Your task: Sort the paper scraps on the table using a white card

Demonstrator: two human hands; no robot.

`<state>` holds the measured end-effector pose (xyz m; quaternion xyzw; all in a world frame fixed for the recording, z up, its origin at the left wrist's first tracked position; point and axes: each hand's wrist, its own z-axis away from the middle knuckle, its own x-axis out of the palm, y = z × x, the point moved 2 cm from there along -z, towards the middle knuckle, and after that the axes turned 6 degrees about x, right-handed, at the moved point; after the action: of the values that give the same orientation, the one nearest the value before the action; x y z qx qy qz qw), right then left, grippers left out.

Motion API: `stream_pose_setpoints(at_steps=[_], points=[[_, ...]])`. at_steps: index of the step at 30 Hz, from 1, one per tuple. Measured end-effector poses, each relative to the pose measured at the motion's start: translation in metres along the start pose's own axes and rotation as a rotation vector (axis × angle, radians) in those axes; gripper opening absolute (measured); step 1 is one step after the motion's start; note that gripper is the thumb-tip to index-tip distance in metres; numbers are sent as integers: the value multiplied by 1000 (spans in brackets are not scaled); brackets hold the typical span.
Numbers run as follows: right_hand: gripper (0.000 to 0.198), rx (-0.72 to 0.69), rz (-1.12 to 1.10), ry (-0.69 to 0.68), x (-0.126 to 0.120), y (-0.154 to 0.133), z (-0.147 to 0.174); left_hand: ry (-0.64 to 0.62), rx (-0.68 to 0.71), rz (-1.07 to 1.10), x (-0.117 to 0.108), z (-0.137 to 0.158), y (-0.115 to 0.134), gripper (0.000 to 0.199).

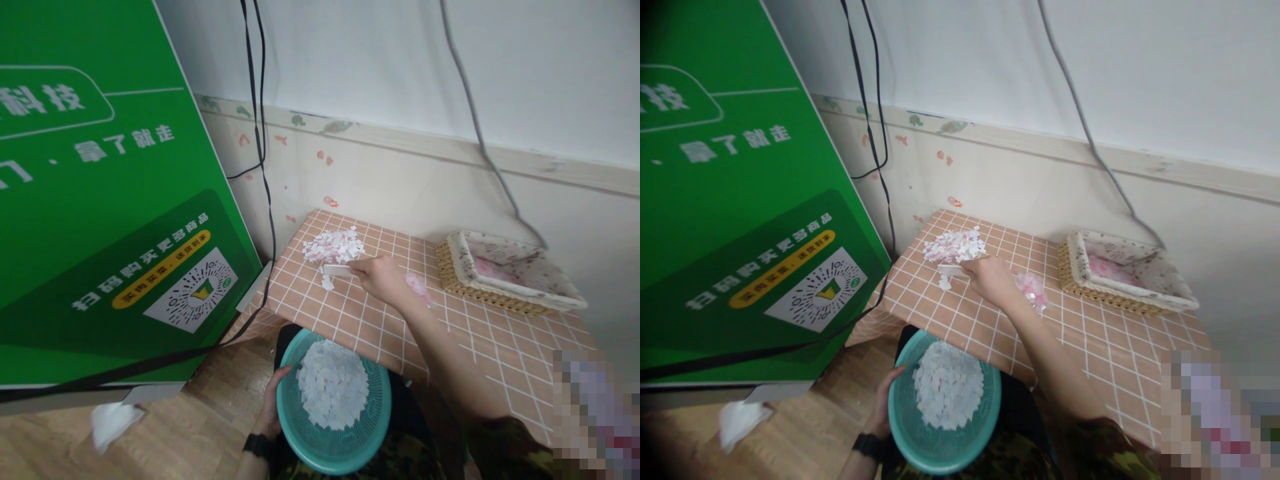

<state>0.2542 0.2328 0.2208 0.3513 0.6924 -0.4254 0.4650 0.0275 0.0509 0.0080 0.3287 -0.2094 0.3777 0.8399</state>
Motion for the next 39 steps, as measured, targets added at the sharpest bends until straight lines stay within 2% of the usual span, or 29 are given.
stream_pose_setpoints(at_steps=[7, 12, 17, 21, 34, 39], points=[[27, 15, 16, 46, 6, 0, -11, 7, -13, -8, -1, -2, 0, 17], [23, -32, 101, 40, 10, -8, -18, 5, -11, -18, -2, -2, 0, 20], [24, -80, 15, 8, 2, -10, -13, 26, -8, -8, -5, -3, -1, 19], [27, -54, -35, 29, -2, -8, -6, -10, 19, -9, -6, -5, 0, 16], [25, -50, 38, -49, -8, -5, 2, -33, 4, -21, -11, -8, -3, 22], [25, -31, 23, -14, -12, 1, 6, -32, 2, -24, -13, -10, -4, 21]])
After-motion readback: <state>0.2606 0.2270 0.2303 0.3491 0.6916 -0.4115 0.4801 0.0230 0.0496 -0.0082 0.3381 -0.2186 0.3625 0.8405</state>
